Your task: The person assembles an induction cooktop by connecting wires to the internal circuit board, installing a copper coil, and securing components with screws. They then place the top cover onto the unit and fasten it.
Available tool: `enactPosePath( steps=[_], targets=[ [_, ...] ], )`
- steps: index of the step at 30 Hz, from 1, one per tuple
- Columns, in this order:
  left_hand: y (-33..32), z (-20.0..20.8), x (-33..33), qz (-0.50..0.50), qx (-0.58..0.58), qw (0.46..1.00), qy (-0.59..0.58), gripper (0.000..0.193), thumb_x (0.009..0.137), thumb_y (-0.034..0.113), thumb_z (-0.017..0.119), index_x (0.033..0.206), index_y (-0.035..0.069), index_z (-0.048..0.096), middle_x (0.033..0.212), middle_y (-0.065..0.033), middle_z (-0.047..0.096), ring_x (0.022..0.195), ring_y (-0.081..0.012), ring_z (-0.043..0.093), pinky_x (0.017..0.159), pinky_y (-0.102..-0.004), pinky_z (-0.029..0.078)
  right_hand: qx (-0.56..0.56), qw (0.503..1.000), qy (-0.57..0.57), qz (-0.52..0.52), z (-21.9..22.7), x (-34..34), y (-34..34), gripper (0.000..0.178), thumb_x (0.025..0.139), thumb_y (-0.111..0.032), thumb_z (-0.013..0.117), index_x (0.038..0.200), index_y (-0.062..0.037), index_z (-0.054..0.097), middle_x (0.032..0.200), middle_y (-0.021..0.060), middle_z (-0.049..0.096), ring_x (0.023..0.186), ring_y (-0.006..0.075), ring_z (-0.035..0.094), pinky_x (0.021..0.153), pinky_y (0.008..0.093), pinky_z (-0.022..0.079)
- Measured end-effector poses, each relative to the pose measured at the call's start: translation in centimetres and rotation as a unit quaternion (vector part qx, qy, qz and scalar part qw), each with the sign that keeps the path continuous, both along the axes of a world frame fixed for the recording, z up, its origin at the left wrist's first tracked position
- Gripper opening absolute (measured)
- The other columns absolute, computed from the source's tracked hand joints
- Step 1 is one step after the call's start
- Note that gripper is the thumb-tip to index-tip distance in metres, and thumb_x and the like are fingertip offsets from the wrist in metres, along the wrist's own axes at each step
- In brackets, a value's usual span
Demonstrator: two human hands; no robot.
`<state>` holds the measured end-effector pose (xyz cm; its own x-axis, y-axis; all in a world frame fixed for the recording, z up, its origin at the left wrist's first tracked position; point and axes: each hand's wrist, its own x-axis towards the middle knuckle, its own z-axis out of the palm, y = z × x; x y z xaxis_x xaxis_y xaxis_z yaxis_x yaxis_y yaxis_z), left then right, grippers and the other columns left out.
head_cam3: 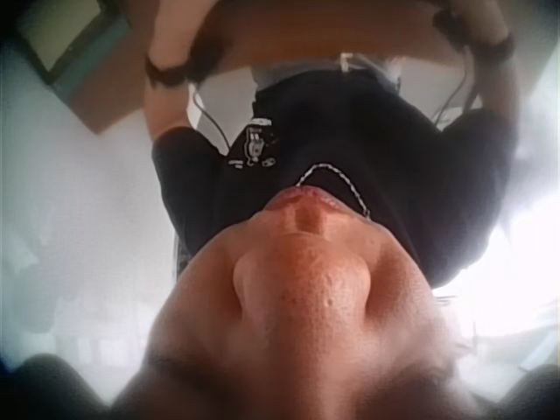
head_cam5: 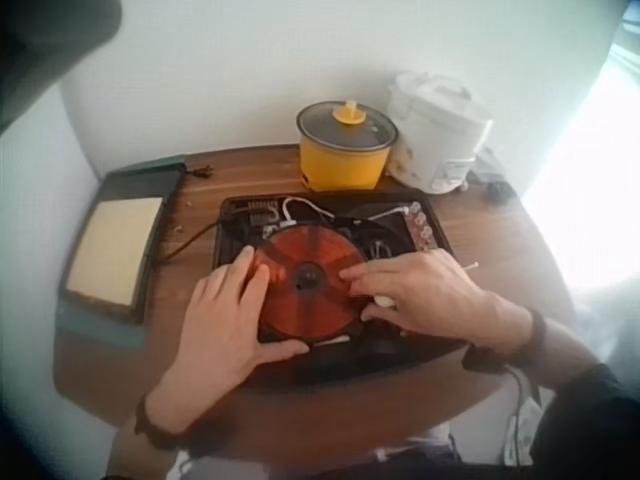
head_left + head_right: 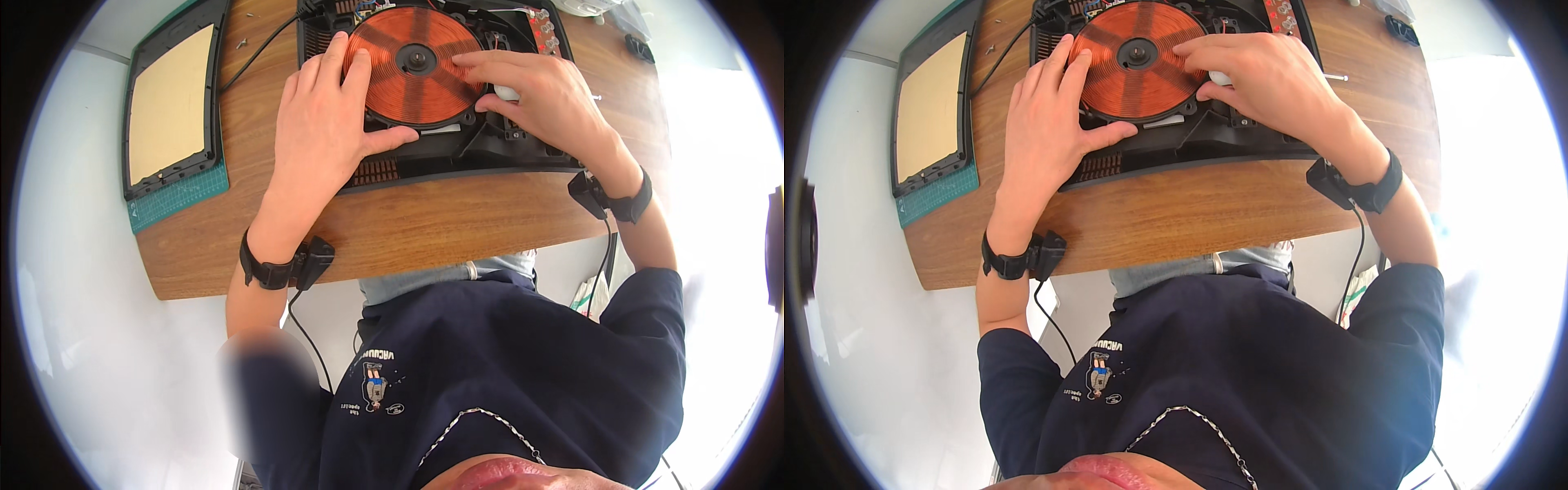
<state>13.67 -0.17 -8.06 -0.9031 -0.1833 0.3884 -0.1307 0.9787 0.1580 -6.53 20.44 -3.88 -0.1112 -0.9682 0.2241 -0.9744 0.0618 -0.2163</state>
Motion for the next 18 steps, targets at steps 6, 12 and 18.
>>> enactPosePath(
  steps=[6, 12, 18],
  targets=[
    [0.1, 0.2, -0.1, 0.003, 0.002, 1.000, -0.009, 0.089, 0.071, 0.052, 0.087, 0.136, 0.002, 0.056, 0.151, -0.0172, 0.050, 0.126, -0.0349, 0.055, 0.105, -0.0462, 0.046, 0.030, 0.999, 0.007, -0.024, 0.7, 0.2, -0.3, 0.031, 0.082, -0.018, 0.080, 0.111, -0.0100, 0.074, 0.126, -0.0027, 0.073, 0.096, 0.0257, 0.073, 0.078, 0.0375, 0.059],
    [-0.1, 0.4, 0.0, 0.002, -0.002, 1.000, -0.022, 0.088, 0.071, 0.051, 0.088, 0.137, 0.002, 0.056, 0.151, -0.0167, 0.050, 0.127, -0.0344, 0.055, 0.106, -0.0452, 0.047, -0.003, 1.000, 0.011, 0.008, 0.0, 0.2, 0.2, 0.024, 0.085, -0.014, 0.076, 0.108, -0.0081, 0.074, 0.127, -0.0023, 0.073, 0.092, 0.0267, 0.073, 0.077, 0.0383, 0.059],
    [0.1, 0.4, -0.1, 0.010, -0.004, 1.000, -0.030, 0.090, 0.069, 0.051, 0.089, 0.136, 0.001, 0.057, 0.151, -0.0158, 0.051, 0.126, -0.0331, 0.056, 0.104, -0.0445, 0.048, 0.025, 0.999, 0.019, 0.042, 1.4, 2.8, 2.4, 0.023, 0.079, -0.006, 0.072, 0.102, -0.0072, 0.070, 0.124, -0.0014, 0.073, 0.088, 0.0236, 0.073, 0.071, 0.0373, 0.060]
  ],
)
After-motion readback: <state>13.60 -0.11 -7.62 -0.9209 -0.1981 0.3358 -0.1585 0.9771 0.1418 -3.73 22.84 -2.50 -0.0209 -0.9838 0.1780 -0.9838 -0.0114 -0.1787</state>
